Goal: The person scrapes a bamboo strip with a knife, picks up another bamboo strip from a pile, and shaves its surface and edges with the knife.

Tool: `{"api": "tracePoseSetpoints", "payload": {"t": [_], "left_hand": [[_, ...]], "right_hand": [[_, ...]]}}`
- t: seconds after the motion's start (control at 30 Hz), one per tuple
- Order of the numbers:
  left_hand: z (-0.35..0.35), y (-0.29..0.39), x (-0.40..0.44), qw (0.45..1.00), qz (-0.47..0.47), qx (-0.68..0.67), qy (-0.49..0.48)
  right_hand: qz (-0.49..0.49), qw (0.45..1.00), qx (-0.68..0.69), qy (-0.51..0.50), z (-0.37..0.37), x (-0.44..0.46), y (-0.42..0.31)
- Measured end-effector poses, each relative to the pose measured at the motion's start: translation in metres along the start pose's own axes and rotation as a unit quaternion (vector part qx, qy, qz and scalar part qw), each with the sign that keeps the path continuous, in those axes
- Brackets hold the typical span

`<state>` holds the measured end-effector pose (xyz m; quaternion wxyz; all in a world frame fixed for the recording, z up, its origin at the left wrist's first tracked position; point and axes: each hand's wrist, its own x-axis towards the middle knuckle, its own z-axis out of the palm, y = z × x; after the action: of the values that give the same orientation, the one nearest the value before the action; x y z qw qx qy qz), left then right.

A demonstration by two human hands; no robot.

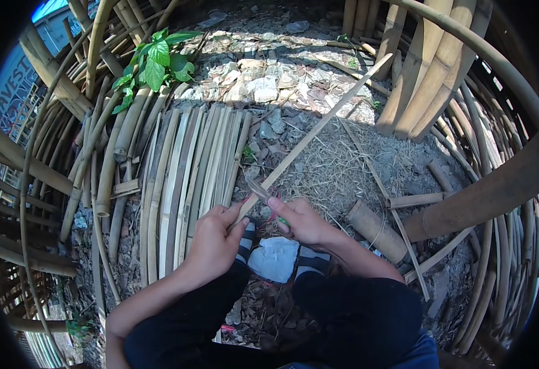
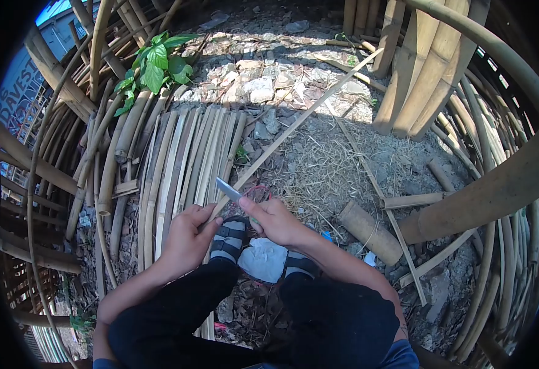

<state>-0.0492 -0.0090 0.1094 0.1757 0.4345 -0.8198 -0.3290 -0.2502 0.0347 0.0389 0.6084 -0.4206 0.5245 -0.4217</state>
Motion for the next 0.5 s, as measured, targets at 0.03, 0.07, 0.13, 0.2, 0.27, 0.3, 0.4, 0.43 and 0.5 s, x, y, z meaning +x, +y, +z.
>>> {"api": "tracePoseSetpoints", "payload": {"t": [0.03, 0.07, 0.13, 0.2, 0.27, 0.3, 0.4, 0.43, 0.5], "left_hand": [[0.0, 0.0, 0.0, 1.0, -0.005, 0.004, -0.006], [0.0, -0.002, 0.001, 1.0, -0.005, 0.004, -0.006], [0.0, -0.008, 0.001, 0.999, 0.007, 0.02, -0.038], [0.0, -0.007, 0.0, 0.999, 0.006, 0.0, -0.036], [0.001, -0.006, 0.001, 0.999, 0.009, -0.022, -0.034], [0.002, -0.006, 0.0, 0.999, 0.01, -0.027, -0.027], [-0.001, -0.001, 0.0, 0.999, 0.009, -0.024, -0.021], [-0.002, 0.001, 0.0, 1.0, 0.007, -0.015, -0.022], [-0.003, 0.0, -0.001, 1.0, 0.007, -0.011, -0.024]], "right_hand": [[0.0, 1.0, -0.001, 0.001, 0.004, -0.002, -0.001], [-0.021, 0.999, -0.021, -0.033, 0.011, -0.004, 0.0], [-0.041, 0.996, -0.041, -0.068, 0.015, -0.005, 0.003], [-0.046, 0.996, -0.042, -0.058, 0.014, -0.003, 0.007], [-0.05, 0.996, -0.058, -0.045, 0.011, -0.003, 0.004], [-0.051, 0.995, -0.074, -0.034, 0.01, -0.004, 0.003], [-0.051, 0.994, -0.098, -0.008, 0.006, -0.005, 0.0], [-0.051, 0.994, -0.098, -0.008, 0.005, -0.004, 0.0], [-0.051, 0.992, -0.113, -0.019, 0.003, -0.004, 0.0]]}}
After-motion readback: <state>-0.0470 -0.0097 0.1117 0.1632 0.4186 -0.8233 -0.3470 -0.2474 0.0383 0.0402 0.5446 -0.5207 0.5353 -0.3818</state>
